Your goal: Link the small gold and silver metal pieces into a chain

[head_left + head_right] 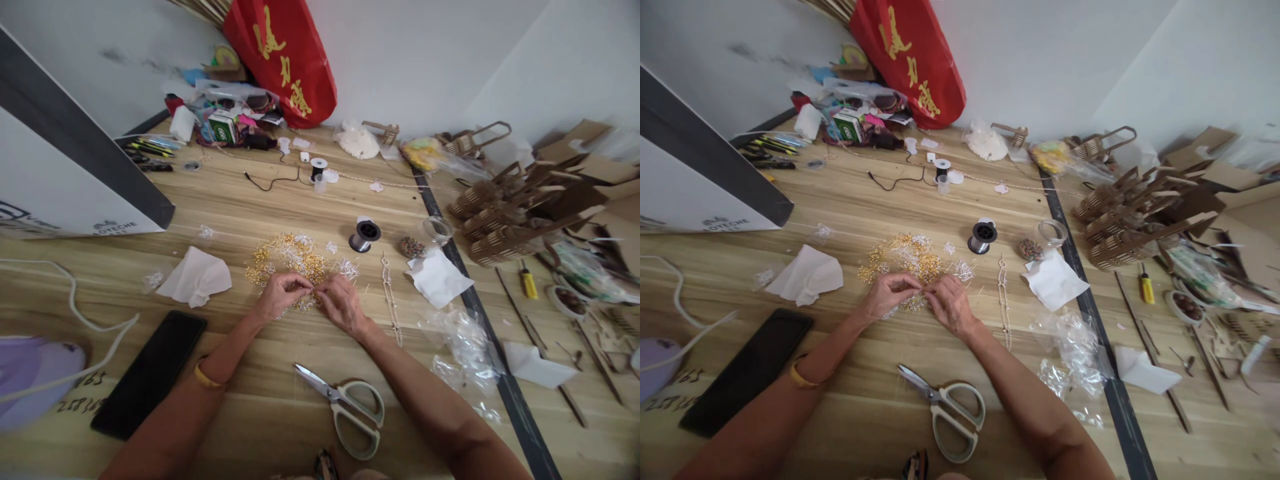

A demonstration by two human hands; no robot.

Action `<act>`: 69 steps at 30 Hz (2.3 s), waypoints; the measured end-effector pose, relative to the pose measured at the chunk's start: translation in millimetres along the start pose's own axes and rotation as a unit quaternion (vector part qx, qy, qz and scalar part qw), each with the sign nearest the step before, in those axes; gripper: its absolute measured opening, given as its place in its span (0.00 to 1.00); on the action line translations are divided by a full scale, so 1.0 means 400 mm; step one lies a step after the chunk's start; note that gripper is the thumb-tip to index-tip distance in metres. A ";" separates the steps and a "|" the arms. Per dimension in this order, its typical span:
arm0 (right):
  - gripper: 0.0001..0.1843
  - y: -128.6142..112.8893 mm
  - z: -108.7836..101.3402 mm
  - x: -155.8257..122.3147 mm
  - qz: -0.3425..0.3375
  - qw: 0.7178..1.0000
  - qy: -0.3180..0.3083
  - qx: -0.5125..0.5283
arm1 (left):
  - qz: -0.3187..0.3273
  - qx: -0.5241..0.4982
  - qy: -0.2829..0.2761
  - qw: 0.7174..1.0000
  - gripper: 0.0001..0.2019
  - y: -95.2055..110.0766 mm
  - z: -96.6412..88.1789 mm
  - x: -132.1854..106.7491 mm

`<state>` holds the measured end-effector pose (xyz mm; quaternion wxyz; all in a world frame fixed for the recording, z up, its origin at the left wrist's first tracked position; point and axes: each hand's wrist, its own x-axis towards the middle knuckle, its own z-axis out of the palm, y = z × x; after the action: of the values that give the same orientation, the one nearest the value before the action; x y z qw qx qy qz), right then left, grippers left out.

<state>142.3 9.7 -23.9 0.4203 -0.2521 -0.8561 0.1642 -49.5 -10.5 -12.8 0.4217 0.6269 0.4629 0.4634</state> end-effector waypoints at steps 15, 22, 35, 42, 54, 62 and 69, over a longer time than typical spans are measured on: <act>0.03 -0.002 -0.001 0.002 0.002 1.000 -0.008 -0.002 | 0.008 0.002 -0.009 1.000 0.05 -0.001 0.000 -0.001; 0.03 -0.002 0.000 0.003 0.014 1.000 -0.016 0.003 | 0.006 0.005 -0.012 1.000 0.05 0.003 0.001 -0.001; 0.03 0.000 0.001 0.003 -0.003 1.000 0.003 -0.008 | 0.001 0.009 0.000 1.000 0.05 0.004 -0.002 0.000; 0.03 0.001 0.002 0.001 0.007 1.000 0.001 -0.007 | 0.008 0.014 0.007 1.000 0.05 0.004 -0.003 -0.001; 0.04 -0.001 0.000 0.000 0.013 1.000 -0.004 -0.007 | 0.003 0.008 0.005 1.000 0.04 0.002 -0.004 -0.001; 0.04 -0.002 0.003 0.001 0.015 1.000 -0.001 -0.001 | -0.004 0.009 0.002 1.000 0.06 0.004 -0.002 -0.002; 0.03 -0.007 -0.001 0.006 0.014 1.000 -0.003 -0.004 | -0.003 0.005 -0.003 1.000 0.05 0.002 -0.001 -0.002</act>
<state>140.5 8.8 -20.8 0.4142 -0.2652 -0.8546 0.1669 -49.6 -11.4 -12.0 0.4216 0.6289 0.4658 0.4580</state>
